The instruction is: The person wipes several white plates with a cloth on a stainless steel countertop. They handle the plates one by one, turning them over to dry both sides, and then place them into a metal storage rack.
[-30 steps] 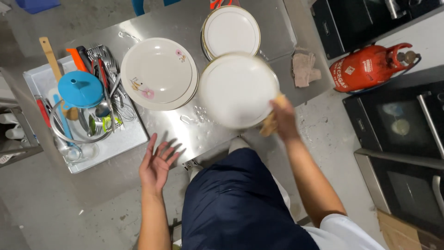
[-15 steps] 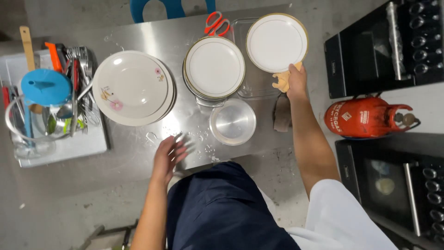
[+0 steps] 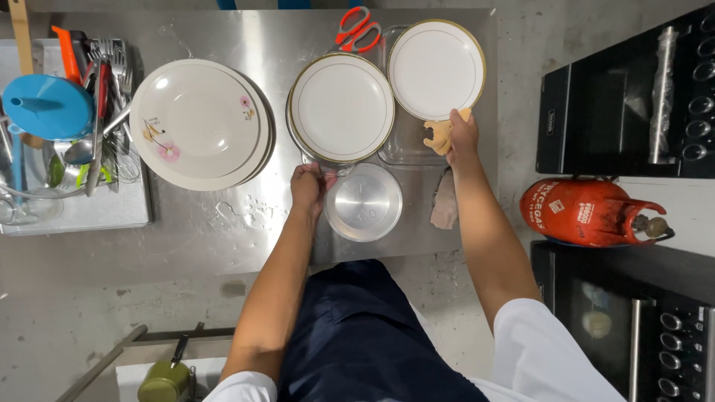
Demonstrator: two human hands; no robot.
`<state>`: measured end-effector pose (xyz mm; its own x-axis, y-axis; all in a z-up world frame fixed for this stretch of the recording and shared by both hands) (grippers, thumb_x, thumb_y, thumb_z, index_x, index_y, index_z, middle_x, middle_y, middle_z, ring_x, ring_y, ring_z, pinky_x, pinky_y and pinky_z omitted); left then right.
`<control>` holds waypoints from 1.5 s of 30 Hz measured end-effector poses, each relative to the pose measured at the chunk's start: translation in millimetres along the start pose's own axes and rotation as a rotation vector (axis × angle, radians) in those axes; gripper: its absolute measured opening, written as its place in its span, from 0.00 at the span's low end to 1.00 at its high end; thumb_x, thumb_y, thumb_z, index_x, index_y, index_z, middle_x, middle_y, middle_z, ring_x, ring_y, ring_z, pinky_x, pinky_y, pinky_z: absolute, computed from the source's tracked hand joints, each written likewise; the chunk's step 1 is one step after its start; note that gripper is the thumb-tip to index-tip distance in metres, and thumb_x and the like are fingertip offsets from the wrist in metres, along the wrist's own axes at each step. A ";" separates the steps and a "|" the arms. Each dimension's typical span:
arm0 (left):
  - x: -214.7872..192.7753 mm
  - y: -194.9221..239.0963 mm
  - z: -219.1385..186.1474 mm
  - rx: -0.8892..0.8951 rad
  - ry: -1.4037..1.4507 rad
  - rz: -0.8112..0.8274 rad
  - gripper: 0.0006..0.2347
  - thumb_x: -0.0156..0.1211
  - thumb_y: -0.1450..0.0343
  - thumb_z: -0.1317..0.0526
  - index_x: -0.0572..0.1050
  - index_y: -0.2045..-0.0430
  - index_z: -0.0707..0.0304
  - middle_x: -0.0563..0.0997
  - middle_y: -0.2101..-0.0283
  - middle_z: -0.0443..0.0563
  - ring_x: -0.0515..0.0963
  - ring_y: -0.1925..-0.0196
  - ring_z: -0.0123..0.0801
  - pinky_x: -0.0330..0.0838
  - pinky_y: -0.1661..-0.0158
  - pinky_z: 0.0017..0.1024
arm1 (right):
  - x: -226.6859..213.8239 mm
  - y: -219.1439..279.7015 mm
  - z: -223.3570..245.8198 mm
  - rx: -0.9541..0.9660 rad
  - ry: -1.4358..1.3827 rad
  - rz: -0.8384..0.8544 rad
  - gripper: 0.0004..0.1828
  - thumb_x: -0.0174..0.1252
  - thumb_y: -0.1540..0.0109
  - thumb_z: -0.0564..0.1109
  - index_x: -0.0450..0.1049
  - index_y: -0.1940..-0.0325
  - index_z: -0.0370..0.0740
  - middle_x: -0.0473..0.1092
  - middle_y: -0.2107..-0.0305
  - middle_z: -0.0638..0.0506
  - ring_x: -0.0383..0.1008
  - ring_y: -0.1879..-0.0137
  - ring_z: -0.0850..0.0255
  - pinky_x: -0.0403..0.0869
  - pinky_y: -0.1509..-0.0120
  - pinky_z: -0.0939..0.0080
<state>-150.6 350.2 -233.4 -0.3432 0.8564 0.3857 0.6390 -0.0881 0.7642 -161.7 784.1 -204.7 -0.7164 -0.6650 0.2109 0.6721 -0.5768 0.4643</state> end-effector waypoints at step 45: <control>-43.1 74.1 -191.1 0.556 -0.364 0.005 0.12 0.51 0.22 0.60 0.63 0.46 0.62 0.74 0.54 0.56 0.71 0.52 0.36 0.68 0.50 0.36 | 54.4 279.7 13.1 0.162 -0.371 0.219 0.25 0.47 0.29 0.51 0.64 0.32 0.35 0.70 0.40 0.45 0.72 0.36 0.51 0.71 0.32 0.48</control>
<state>-220.1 209.5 -94.6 -0.1470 0.9825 0.1144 0.9333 0.0995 0.3449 -15.1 592.8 -52.1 -0.5991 -0.5311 0.5991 0.7984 -0.3401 0.4969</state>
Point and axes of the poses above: each hand's wrist, its own y-axis away from the middle knuckle, its own x-axis out of the palm, z = x × y, the point moved 10 cm from there along -y, towards the middle knuckle
